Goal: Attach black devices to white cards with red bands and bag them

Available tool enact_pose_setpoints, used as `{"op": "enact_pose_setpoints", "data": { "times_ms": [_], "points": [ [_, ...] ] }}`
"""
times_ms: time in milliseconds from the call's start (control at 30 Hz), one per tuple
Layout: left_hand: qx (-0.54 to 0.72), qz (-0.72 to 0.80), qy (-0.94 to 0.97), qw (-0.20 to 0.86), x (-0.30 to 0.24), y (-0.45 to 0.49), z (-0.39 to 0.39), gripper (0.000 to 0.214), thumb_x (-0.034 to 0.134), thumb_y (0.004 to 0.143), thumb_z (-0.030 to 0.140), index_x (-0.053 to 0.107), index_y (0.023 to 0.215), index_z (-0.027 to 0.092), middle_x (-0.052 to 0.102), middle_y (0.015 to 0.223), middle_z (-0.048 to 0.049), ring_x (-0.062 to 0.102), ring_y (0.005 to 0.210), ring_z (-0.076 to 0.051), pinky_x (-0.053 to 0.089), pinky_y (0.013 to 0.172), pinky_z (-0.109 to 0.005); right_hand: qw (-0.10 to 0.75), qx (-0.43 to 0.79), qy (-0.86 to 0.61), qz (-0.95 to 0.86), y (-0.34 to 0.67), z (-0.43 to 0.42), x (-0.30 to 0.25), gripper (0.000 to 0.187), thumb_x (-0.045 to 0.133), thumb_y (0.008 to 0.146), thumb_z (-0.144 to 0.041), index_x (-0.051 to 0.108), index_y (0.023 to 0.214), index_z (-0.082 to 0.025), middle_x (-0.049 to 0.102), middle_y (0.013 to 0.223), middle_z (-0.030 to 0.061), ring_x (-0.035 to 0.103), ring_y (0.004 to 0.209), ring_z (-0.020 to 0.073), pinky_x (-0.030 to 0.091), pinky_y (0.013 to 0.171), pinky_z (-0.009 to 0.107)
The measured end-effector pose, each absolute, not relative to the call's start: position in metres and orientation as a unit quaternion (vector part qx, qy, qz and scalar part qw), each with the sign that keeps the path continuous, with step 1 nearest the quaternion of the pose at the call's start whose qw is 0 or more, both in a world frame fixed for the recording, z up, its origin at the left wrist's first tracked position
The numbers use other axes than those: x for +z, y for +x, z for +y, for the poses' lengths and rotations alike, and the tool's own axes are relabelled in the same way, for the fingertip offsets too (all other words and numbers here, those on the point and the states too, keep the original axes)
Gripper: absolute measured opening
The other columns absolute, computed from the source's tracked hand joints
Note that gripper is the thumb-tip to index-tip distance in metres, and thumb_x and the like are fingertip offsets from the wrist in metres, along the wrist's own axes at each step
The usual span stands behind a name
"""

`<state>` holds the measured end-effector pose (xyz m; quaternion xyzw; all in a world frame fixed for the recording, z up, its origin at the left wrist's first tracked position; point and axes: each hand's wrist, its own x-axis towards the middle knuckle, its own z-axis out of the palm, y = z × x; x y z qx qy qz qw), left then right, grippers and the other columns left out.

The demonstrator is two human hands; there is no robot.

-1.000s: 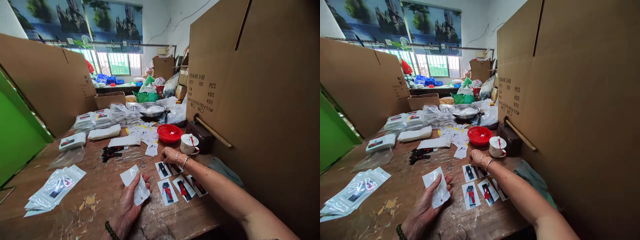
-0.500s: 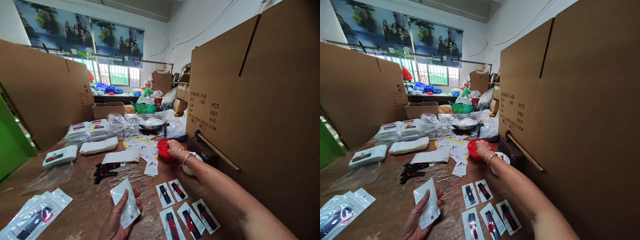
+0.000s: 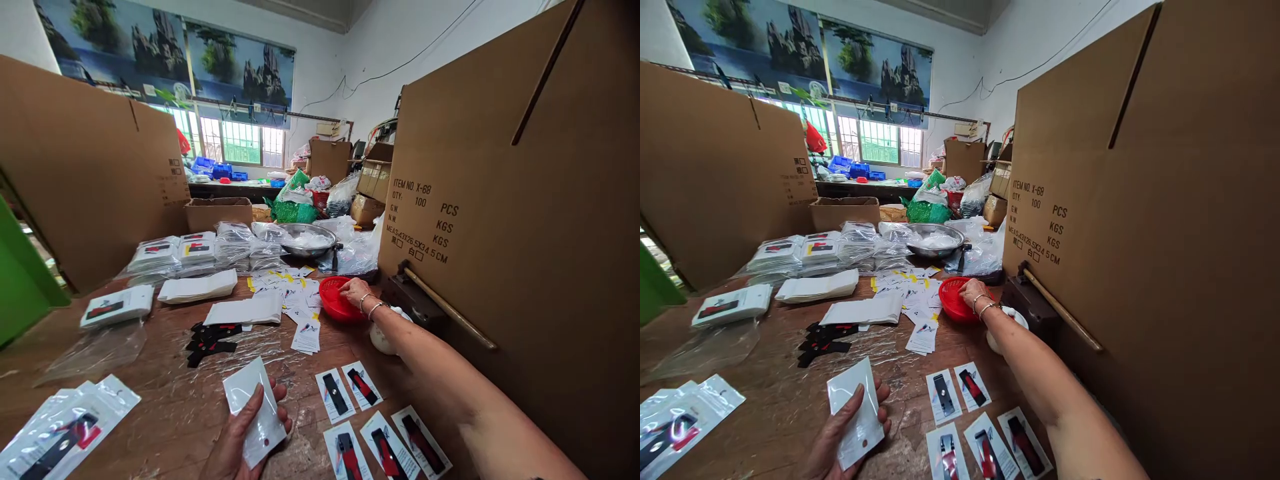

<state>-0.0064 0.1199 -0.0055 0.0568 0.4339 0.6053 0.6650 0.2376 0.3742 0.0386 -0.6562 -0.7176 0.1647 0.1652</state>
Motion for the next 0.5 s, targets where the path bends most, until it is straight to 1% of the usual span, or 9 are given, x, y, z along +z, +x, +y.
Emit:
{"op": "enact_pose_setpoints", "data": {
  "times_ms": [67,133,200,267,400,500],
  "points": [
    [0.606,0.437,0.062,0.662,-0.0067,-0.0070,0.1198,0.039,0.072,0.076,0.015,0.059,0.112,0.010,0.072,0.098,-0.0157,0.068,0.062,-0.021,0.060,0.065,-0.043,0.195,0.205,-0.669,-0.688,0.2398,0.3754,0.0407,0.025,0.059,0.090,-0.032,0.064,0.108,-0.015,0.065,0.108,0.0064,0.064,0.090,0.0185,0.055,0.077,0.033],
    [0.605,0.438,0.066,0.662,-0.0074,-0.0077,0.1192,0.040,0.072,0.076,0.016,0.059,0.113,0.010,0.072,0.099,-0.0153,0.068,0.063,-0.021,0.060,0.066,-0.043,0.229,0.243,-0.674,-0.659,0.2409,0.3760,0.0428,0.015,0.063,0.086,-0.023,0.069,0.097,-0.014,0.070,0.087,0.0056,0.064,0.073,0.0146,0.054,0.065,0.026],
    [0.603,0.435,0.070,0.665,-0.0075,-0.0082,0.1185,0.042,0.073,0.076,0.017,0.058,0.114,0.010,0.072,0.100,-0.0149,0.068,0.063,-0.020,0.060,0.067,-0.043,0.265,0.278,-0.670,-0.635,0.2415,0.3762,0.0444,0.011,0.065,0.080,-0.015,0.071,0.089,-0.013,0.068,0.064,0.0032,0.062,0.056,0.0127,0.050,0.053,0.021],
    [0.605,0.432,0.074,0.665,-0.0070,-0.0084,0.1177,0.043,0.073,0.075,0.017,0.058,0.115,0.010,0.072,0.099,-0.0147,0.068,0.064,-0.020,0.060,0.068,-0.043,0.295,0.310,-0.661,-0.617,0.2425,0.3763,0.0451,0.012,0.066,0.076,-0.012,0.072,0.087,-0.012,0.064,0.052,0.0000,0.058,0.046,0.0114,0.046,0.047,0.020],
    [0.609,0.434,0.076,0.659,-0.0045,-0.0079,0.1161,0.046,0.074,0.074,0.017,0.056,0.116,0.010,0.072,0.098,-0.0149,0.068,0.064,-0.021,0.059,0.068,-0.044,0.342,0.340,-0.642,-0.596,0.2456,0.3778,0.0439,0.010,0.071,0.067,-0.012,0.070,0.077,-0.013,0.062,0.048,-0.0019,0.054,0.042,0.0096,0.043,0.043,0.018],
    [0.608,0.438,0.071,0.658,-0.0024,-0.0071,0.1156,0.048,0.075,0.074,0.017,0.055,0.118,0.011,0.072,0.098,-0.0152,0.068,0.064,-0.022,0.060,0.069,-0.045,0.361,0.358,-0.629,-0.589,0.2466,0.3799,0.0409,0.009,0.072,0.066,-0.013,0.069,0.075,-0.014,0.062,0.048,-0.0017,0.054,0.043,0.0097,0.042,0.043,0.018]
  ]
}}
